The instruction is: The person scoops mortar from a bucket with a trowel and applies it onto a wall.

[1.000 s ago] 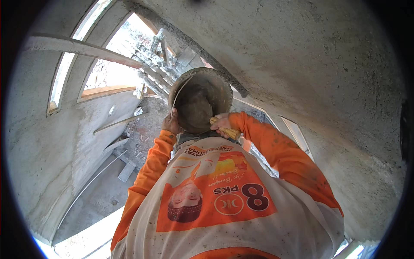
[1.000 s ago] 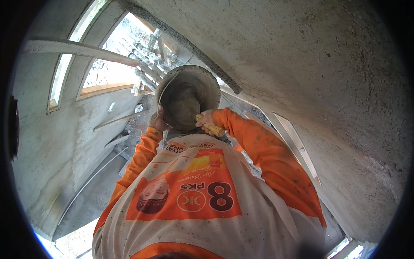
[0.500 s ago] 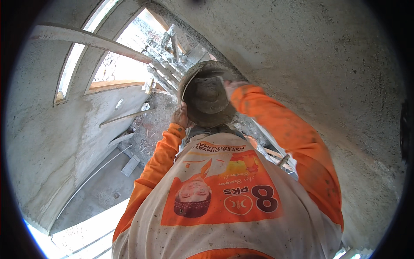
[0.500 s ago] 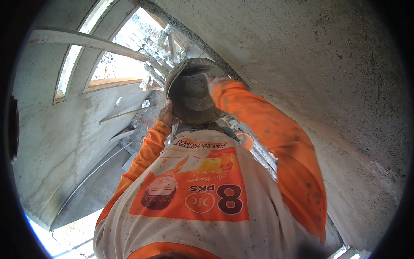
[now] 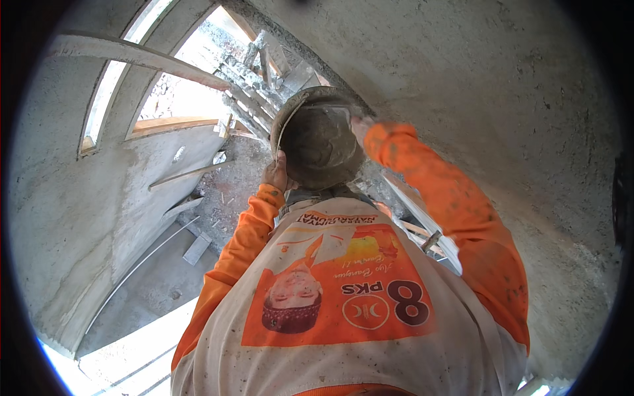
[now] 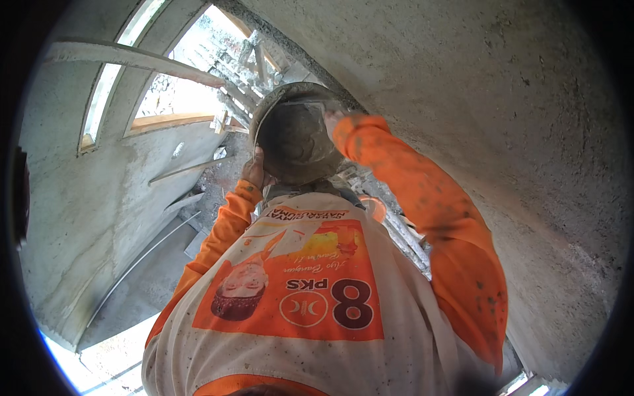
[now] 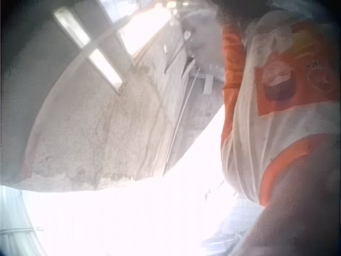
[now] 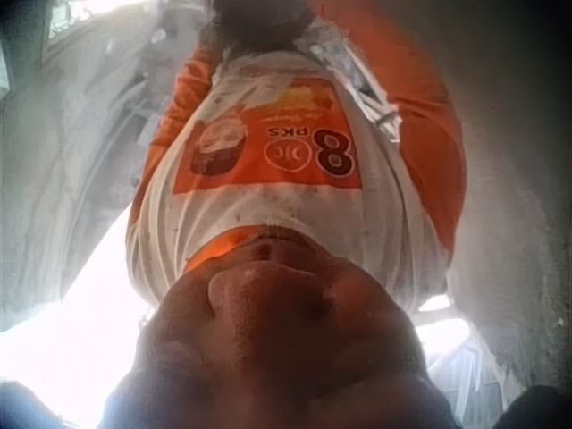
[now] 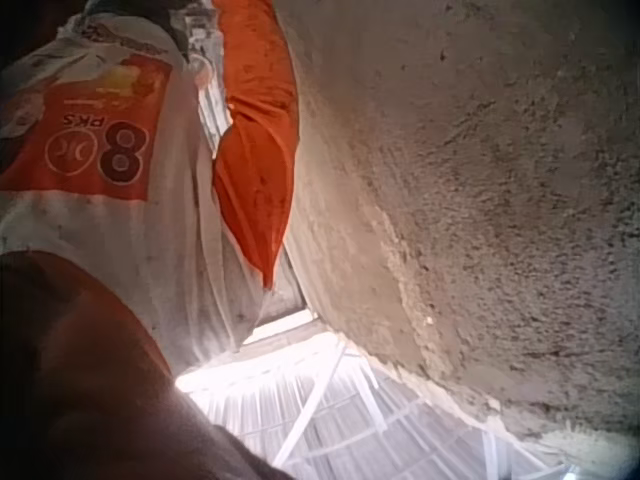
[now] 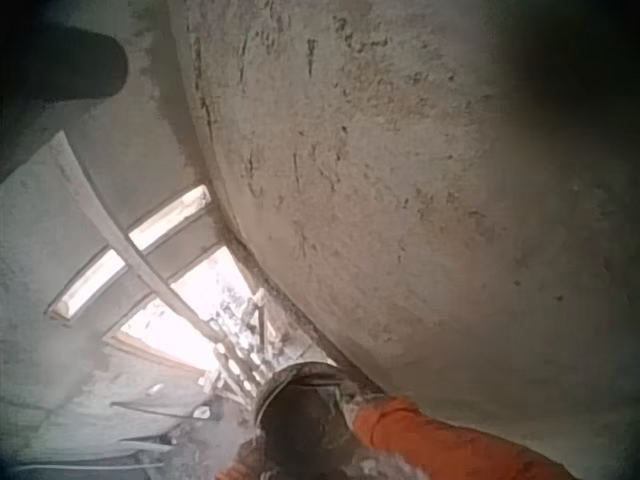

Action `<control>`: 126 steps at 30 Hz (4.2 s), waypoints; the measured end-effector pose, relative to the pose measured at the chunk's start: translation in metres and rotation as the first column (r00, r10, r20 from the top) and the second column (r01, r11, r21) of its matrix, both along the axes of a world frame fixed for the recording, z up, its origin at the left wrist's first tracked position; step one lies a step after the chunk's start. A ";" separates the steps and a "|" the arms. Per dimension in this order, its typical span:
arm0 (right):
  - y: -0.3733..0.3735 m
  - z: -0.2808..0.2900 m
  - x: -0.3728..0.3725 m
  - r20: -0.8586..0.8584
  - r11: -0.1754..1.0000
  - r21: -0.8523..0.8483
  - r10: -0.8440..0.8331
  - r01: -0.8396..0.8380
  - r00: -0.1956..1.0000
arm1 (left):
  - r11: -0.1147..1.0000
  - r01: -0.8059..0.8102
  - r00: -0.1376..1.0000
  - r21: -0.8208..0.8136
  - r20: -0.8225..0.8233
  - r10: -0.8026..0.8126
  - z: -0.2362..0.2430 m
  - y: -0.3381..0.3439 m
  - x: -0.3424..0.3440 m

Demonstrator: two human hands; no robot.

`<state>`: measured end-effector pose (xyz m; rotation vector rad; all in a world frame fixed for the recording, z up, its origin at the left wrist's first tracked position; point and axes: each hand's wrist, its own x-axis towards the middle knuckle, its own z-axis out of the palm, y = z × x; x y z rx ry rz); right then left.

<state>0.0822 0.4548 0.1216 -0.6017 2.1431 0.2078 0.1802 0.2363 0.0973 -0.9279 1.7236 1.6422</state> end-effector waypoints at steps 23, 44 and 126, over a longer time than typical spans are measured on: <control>0.008 -0.033 0.010 0.084 0.996 0.062 -0.064 0.058 0.994 | 0.982 -0.129 0.992 0.141 0.023 0.127 -0.011 -0.001 0.011; 0.008 0.023 0.015 0.428 0.811 -0.216 -0.423 0.545 0.799 | 0.950 -0.190 0.981 0.249 0.078 0.176 -0.006 -0.020 0.009; -0.003 -0.025 -0.005 0.054 0.922 -0.333 -0.193 0.200 0.980 | 0.981 -0.188 0.981 0.041 0.057 0.185 0.028 -0.006 -0.012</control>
